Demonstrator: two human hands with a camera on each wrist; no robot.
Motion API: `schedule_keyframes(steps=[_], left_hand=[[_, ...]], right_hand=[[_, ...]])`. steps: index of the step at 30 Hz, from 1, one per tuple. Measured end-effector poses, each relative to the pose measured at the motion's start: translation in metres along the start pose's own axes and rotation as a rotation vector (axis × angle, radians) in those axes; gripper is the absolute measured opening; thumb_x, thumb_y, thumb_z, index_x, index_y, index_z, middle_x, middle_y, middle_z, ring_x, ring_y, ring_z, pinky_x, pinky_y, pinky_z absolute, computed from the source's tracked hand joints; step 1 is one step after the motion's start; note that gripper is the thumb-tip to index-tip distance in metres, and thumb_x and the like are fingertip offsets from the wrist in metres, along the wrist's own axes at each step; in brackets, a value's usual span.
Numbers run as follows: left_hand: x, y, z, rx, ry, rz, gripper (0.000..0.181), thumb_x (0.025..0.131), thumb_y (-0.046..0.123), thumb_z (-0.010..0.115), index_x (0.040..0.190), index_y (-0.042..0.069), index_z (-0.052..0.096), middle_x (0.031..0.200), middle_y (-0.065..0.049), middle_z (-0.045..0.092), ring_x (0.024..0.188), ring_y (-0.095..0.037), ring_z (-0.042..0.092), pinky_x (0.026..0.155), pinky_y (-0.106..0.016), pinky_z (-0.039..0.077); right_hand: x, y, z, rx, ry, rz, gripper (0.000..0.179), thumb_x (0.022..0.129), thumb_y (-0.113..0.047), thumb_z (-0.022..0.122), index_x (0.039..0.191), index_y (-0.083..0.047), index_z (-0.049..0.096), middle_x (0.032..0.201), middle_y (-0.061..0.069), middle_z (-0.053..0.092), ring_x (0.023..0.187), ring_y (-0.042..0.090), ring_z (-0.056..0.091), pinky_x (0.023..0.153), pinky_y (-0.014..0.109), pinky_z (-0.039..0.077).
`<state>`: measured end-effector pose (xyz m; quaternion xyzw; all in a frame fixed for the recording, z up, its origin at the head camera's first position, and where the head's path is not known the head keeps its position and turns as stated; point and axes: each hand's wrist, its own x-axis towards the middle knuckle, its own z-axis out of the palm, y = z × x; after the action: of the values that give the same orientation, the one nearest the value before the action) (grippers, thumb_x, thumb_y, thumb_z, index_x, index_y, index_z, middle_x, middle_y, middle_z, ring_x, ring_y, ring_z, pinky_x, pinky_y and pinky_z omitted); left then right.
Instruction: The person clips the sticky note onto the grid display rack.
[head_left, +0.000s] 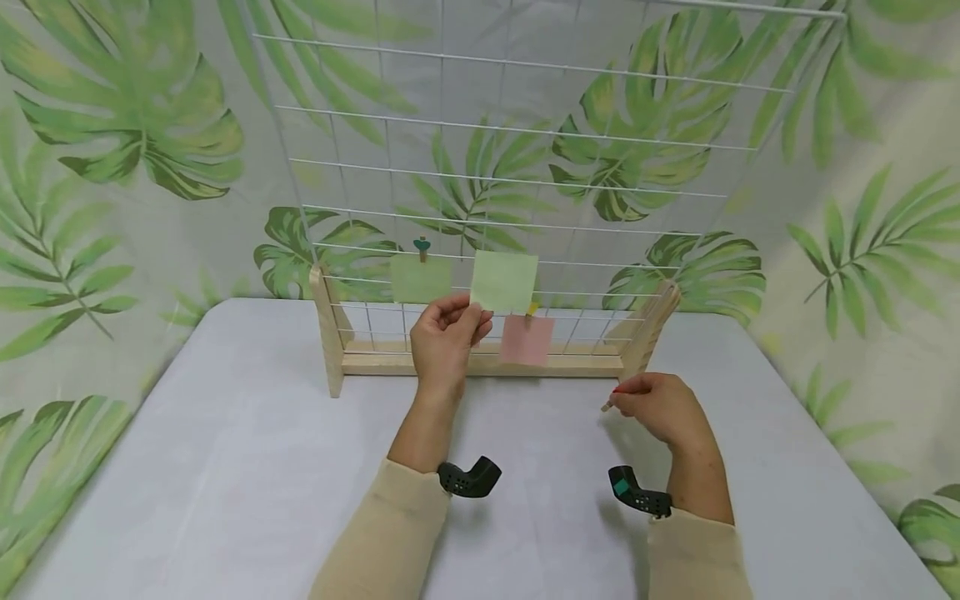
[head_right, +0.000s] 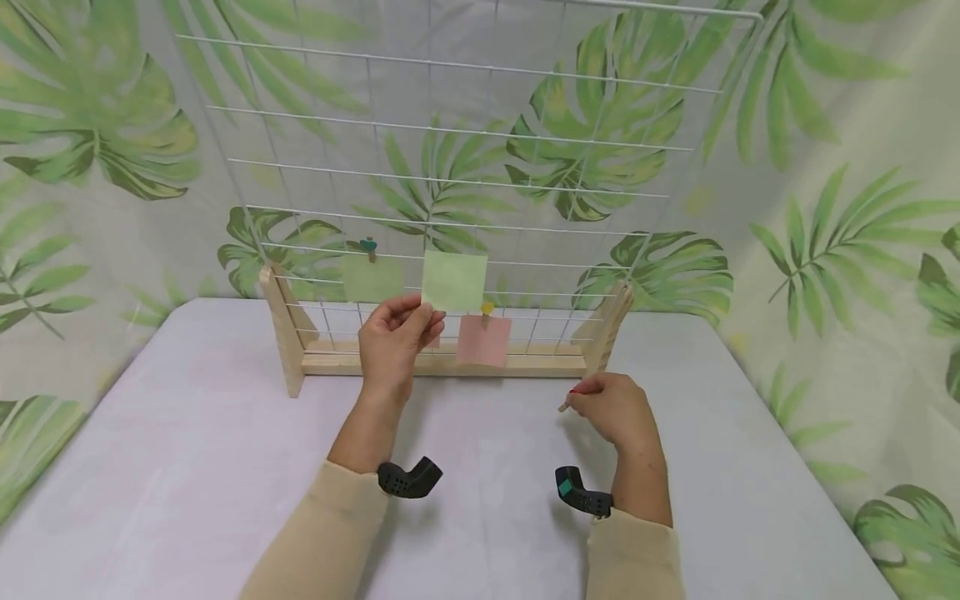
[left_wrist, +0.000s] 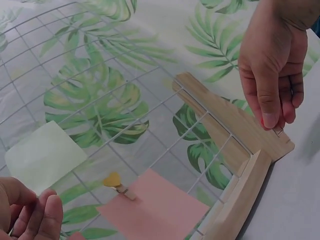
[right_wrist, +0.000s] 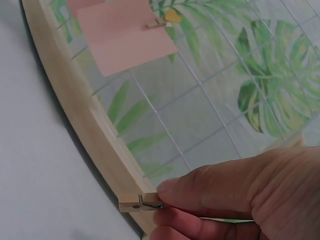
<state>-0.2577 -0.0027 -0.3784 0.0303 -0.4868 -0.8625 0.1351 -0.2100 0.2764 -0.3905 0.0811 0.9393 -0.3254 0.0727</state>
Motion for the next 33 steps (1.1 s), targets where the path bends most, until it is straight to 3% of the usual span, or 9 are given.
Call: schedule_keyframes(steps=[5, 13, 22, 33], left_hand=[[0.000, -0.004, -0.002, 0.011, 0.017, -0.014, 0.015, 0.091, -0.005, 0.070, 0.105, -0.003, 0.066, 0.081, -0.006, 0.066, 0.074, -0.018, 0.076, 0.070, -0.025, 0.062], [-0.001, -0.008, -0.001, 0.013, 0.033, -0.028, 0.015, 0.090, -0.006, 0.070, 0.104, -0.005, 0.066, 0.081, -0.006, 0.064, 0.071, -0.013, 0.074, 0.069, -0.025, 0.062], [0.000, -0.008, -0.001, -0.017, 0.045, -0.032, 0.017, 0.089, -0.007, 0.070, 0.105, -0.005, 0.065, 0.083, -0.006, 0.064, 0.071, -0.012, 0.074, 0.069, -0.024, 0.062], [0.002, -0.009, 0.001, -0.016, 0.048, -0.037, 0.016, 0.089, -0.006, 0.070, 0.104, -0.004, 0.065, 0.083, -0.006, 0.062, 0.073, -0.013, 0.075, 0.071, -0.026, 0.062]], right_hand=[[-0.003, -0.006, 0.001, -0.005, 0.020, -0.031, 0.030, 0.099, -0.031, 0.066, 0.114, -0.007, 0.072, 0.101, 0.012, 0.076, 0.102, 0.032, 0.064, 0.077, 0.043, 0.050], [-0.006, -0.011, 0.001, 0.003, 0.099, -0.107, 0.031, 0.102, -0.030, 0.063, 0.122, -0.009, 0.072, 0.115, 0.017, 0.074, 0.109, 0.034, 0.066, 0.080, 0.043, 0.052], [-0.017, -0.036, 0.001, 0.047, 0.166, -0.185, 0.032, 0.103, -0.029, 0.062, 0.129, -0.012, 0.071, 0.126, 0.016, 0.071, 0.116, 0.036, 0.065, 0.089, 0.049, 0.054], [-0.024, -0.060, 0.015, 0.032, 0.233, -0.295, 0.023, 0.102, -0.022, 0.063, 0.120, -0.011, 0.074, 0.114, 0.011, 0.076, 0.108, 0.031, 0.070, 0.085, 0.046, 0.057]])
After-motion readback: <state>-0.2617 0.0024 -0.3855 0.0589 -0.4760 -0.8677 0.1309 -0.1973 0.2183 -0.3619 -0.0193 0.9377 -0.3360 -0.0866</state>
